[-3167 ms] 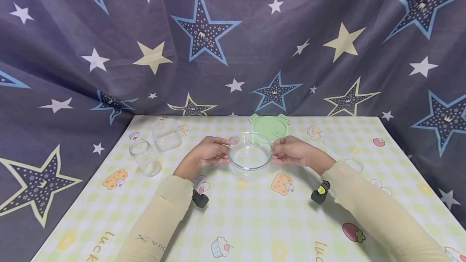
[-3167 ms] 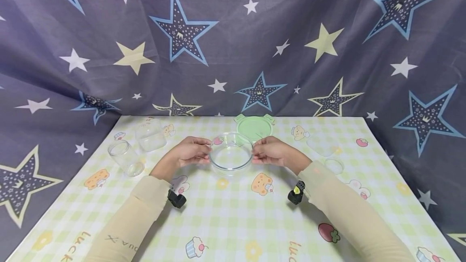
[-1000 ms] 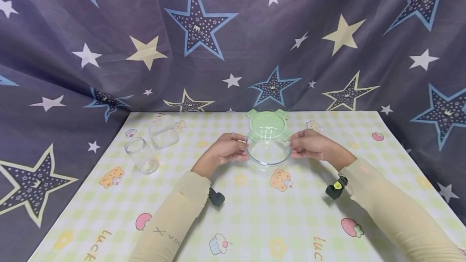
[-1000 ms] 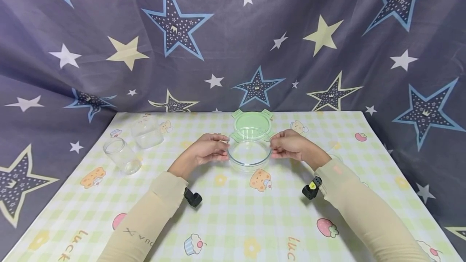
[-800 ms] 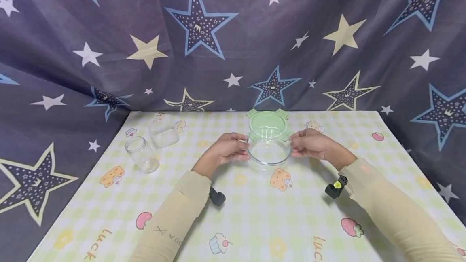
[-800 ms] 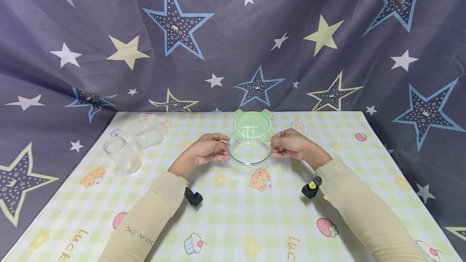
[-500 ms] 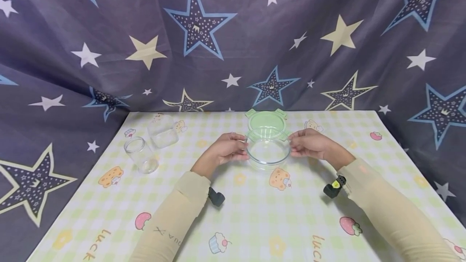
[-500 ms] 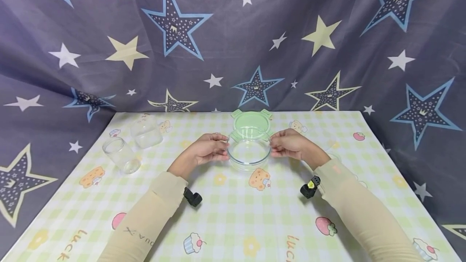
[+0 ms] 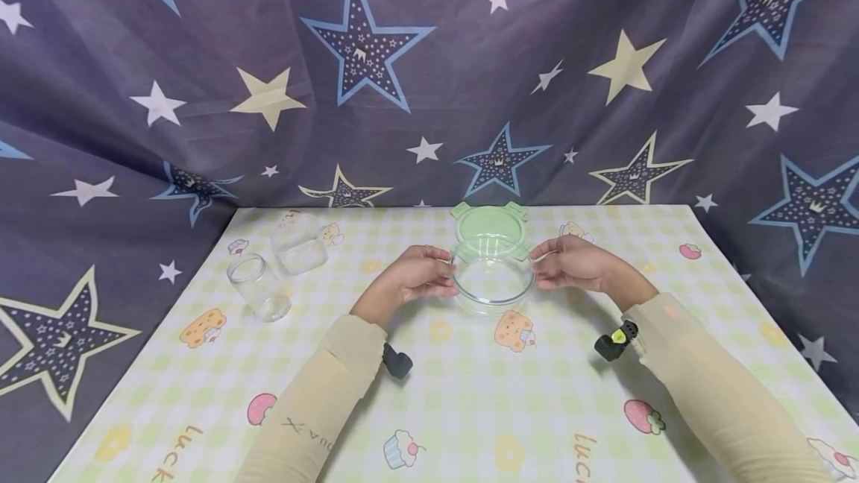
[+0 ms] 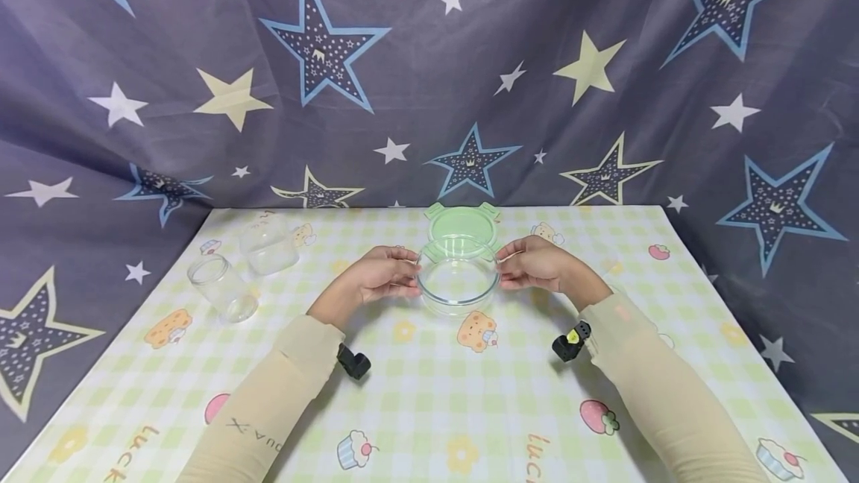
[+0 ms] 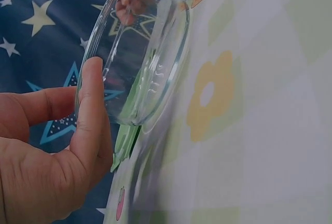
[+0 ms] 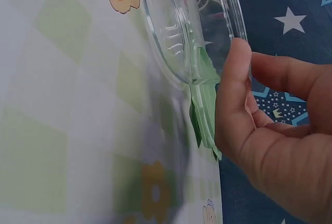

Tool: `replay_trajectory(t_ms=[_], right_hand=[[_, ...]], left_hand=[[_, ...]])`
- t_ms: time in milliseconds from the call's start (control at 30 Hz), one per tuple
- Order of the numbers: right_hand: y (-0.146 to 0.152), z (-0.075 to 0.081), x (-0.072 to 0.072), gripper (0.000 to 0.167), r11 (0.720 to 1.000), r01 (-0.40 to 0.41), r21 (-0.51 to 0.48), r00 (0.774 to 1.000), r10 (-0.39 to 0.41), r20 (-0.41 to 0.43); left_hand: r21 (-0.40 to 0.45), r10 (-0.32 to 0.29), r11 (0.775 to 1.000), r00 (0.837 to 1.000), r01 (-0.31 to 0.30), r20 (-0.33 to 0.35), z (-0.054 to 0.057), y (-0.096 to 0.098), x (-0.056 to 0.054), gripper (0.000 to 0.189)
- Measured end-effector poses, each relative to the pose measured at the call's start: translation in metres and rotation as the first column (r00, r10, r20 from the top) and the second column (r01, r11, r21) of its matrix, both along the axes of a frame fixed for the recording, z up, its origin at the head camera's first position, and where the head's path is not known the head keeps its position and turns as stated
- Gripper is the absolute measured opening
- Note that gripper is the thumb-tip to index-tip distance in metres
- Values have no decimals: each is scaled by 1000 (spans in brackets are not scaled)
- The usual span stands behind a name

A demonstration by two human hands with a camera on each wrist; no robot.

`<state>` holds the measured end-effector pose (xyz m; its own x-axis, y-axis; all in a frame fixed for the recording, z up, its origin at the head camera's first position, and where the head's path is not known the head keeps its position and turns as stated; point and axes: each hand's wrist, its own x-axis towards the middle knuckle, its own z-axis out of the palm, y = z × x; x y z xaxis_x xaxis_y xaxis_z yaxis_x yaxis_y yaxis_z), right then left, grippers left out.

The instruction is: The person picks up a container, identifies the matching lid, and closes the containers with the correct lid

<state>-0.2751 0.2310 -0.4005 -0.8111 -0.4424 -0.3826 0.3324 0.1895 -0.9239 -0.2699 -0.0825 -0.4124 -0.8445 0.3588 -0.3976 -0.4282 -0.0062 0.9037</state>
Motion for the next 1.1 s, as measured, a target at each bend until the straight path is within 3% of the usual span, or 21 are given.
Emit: replay_trajectory(t_ms=[133,233,400,667,1100], right_hand=[[1,0,-1,45,999,-18,38,999,19,-30],[1,1,-2,45,994,-38,101,994,48,-98],[1,1,-8,31,978,-41,206,974,85,-209],[-5,2,-28,27,959,80,273,957,2,-289],[-13,-12,-65,26,905,240,350,942,-131,-309]], left_hand=[[-6,-4,1000,1000,4,5,-1,0,-3,47],[-7,-1,1000,1000,1,10,-1,-1,-5,45],[-4,12,1000,1000,-12,17,-1,-2,-5,44],[29,-5,1000,1000,4,17,-6,-3,-6,46],[55,-7,998,999,5,32,-10,-8,-10,45]])
